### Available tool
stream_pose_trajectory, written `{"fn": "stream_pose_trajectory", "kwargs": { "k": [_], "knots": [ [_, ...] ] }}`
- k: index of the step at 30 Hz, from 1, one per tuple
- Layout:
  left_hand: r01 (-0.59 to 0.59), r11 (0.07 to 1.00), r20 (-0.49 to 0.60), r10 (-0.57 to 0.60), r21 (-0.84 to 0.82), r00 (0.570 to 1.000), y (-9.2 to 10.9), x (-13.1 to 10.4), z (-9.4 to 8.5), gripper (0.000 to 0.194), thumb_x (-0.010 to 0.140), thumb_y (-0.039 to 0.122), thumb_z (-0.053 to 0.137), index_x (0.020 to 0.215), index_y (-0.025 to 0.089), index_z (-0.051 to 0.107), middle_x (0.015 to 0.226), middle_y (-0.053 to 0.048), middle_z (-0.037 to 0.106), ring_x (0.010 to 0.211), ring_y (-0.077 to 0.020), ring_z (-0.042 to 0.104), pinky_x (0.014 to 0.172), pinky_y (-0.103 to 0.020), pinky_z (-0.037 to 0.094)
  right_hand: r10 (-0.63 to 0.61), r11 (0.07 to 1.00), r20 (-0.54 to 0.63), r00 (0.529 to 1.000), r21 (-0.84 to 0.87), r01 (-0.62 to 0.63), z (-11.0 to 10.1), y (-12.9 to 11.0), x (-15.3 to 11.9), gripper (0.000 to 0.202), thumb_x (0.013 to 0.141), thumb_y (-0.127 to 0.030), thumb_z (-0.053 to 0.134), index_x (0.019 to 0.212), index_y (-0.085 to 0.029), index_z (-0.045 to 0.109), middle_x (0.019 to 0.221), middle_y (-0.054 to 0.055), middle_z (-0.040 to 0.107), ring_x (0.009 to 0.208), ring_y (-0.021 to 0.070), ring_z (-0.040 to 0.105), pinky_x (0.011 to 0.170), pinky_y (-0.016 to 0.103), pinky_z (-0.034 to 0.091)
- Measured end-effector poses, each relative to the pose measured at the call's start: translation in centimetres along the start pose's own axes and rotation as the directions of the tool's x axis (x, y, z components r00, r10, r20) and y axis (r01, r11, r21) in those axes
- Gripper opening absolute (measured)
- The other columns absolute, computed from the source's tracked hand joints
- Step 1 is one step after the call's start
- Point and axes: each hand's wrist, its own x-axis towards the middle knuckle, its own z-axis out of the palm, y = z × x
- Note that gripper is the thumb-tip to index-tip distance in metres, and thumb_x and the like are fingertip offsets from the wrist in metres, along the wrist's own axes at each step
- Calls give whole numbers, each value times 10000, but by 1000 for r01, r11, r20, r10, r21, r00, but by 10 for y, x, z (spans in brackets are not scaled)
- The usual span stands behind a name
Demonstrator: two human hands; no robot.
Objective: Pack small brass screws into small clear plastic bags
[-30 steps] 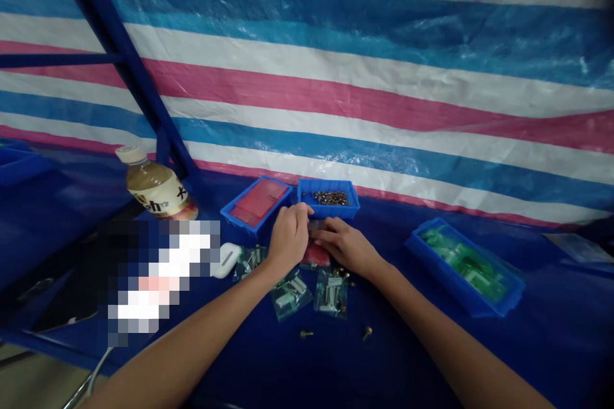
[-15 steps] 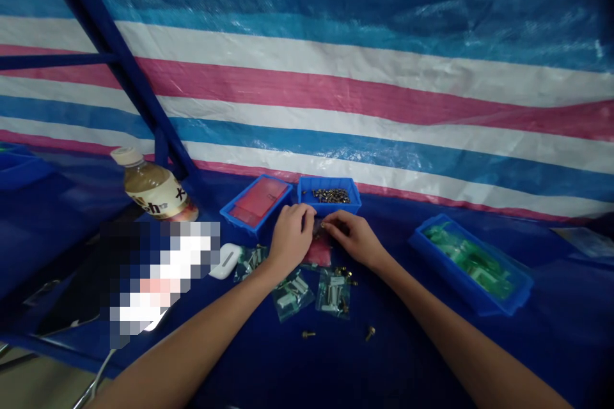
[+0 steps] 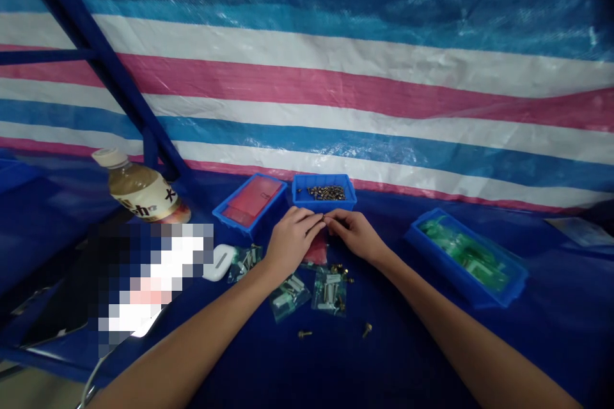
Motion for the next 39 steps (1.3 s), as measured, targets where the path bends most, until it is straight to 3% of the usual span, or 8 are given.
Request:
{"fn": "stream_pose_trajectory", "kwargs": {
  "k": [6,12,22,29,33,35,37,39],
  "knots": [
    [15,997,1,-15,76,1000,-1,-2,-1,263,925,339,495,1060,210,680,963,-48,665,921,-183,563,823,-344,511,-62,996,86,994,-52,66,0,-6,-1,339,975,-348,371,784,-181,595,729,-5,613,661,120,534,656,241,402],
    [9,995,70,-17,103,997,-2,-4,0,237,943,294,463,990,205,678,944,-42,693,903,-182,589,827,-336,505,-63,986,12,998,-157,64,1,-8,-1,379,972,-362,380,705,-179,576,667,-12,589,619,116,528,633,237,380],
    [8,998,61,-12,63,998,0,-1,1,160,923,246,500,997,201,634,973,-34,665,945,-187,564,859,-338,491,-72,974,-33,997,-218,63,5,-5,-2,169,906,-273,480,838,-182,605,662,-16,594,576,114,512,564,233,370],
    [105,995,32,-104,-1,994,-1,2,-1,238,872,195,571,1108,222,594,1005,-28,662,973,-195,556,872,-353,482,-258,883,-119,959,-432,184,7,-1,-6,134,900,-239,479,865,-188,598,778,29,602,726,149,548,663,252,410],
    [170,985,0,-170,-17,985,2,4,-3,188,872,233,569,1059,224,588,873,-15,649,909,-196,564,805,-337,483,-216,873,-475,853,-485,-49,4,-2,-5,233,943,-354,445,871,-198,602,719,12,605,640,136,544,615,246,382],
    [176,984,-6,-176,3,984,5,5,-4,147,886,253,545,1023,220,585,840,-13,645,887,-199,561,793,-337,474,-152,865,-566,810,-473,-168,2,-1,-4,284,937,-412,454,808,-199,590,642,-9,578,570,125,517,569,242,350],
    [186,982,-12,-185,30,983,6,5,-5,124,899,263,519,993,216,584,846,-17,650,876,-205,558,792,-343,463,-112,859,-543,832,-474,-193,1,0,-3,313,931,-440,459,768,-200,576,589,-25,548,527,117,491,539,237,326],
    [199,979,-21,-198,42,980,6,6,-6,129,914,260,483,981,214,583,888,-26,661,878,-208,557,801,-347,454,-94,860,-436,895,-488,-148,1,1,-3,277,930,-420,472,797,-205,586,587,-31,552,520,113,491,532,233,323]
  ]
}}
